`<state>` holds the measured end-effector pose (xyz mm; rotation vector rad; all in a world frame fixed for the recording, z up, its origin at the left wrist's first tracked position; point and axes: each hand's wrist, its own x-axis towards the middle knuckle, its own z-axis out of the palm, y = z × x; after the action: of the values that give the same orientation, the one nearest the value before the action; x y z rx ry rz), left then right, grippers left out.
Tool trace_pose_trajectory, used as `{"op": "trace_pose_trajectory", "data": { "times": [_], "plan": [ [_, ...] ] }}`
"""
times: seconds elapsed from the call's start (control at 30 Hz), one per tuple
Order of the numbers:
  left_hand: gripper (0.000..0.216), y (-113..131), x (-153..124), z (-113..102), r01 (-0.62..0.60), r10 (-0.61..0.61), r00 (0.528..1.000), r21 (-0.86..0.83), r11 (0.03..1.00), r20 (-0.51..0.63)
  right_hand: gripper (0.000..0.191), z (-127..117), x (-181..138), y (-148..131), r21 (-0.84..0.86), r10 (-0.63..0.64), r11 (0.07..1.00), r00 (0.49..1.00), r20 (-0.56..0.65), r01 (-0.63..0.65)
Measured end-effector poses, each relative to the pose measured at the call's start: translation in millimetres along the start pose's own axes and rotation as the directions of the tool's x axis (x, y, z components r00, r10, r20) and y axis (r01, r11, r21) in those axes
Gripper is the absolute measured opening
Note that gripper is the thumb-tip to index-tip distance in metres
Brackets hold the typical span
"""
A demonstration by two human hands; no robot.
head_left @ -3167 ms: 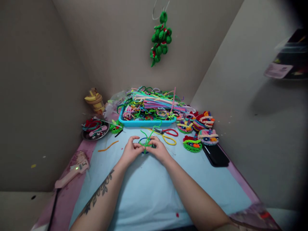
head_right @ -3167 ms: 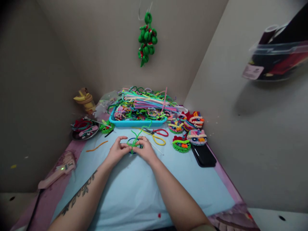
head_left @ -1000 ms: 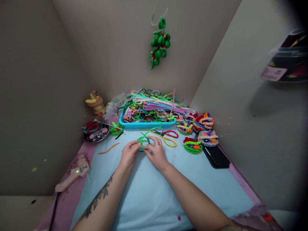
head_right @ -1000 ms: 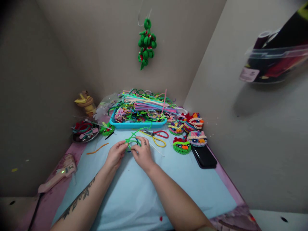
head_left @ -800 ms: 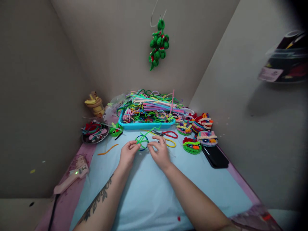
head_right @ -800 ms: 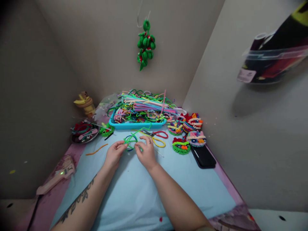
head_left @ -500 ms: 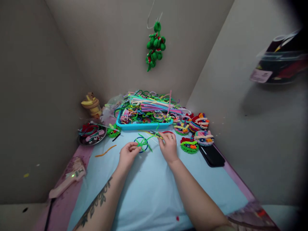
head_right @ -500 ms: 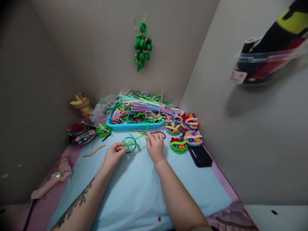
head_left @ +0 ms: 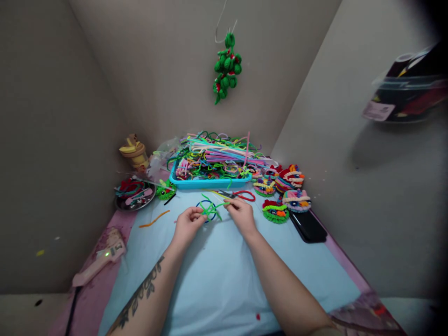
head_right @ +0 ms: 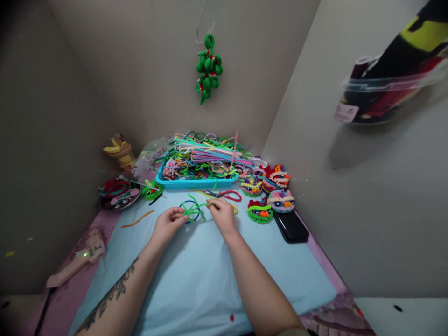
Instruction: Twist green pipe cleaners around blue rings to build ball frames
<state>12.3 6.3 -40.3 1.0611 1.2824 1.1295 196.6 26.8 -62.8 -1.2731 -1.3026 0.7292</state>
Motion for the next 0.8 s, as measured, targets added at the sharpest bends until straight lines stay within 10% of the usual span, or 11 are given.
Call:
{"op": "trace_pose_trajectory", "data": {
  "times": [0.2,0.8],
  "plan": [
    [0.032,-1,-1,2,0.002,-0.002,1.0,0.015,1.0,0.02,0.015,16,-5,-7,0.5,0.34,0.8,0.937,0.077,-0.331],
    [0.029,-3,-3,5,-0.055,0.054,0.998,0.005,0.998,0.044,0.024,22,-6,-7,0.488,0.481,0.701,0.85,0.216,-0.52]
  ]
}}
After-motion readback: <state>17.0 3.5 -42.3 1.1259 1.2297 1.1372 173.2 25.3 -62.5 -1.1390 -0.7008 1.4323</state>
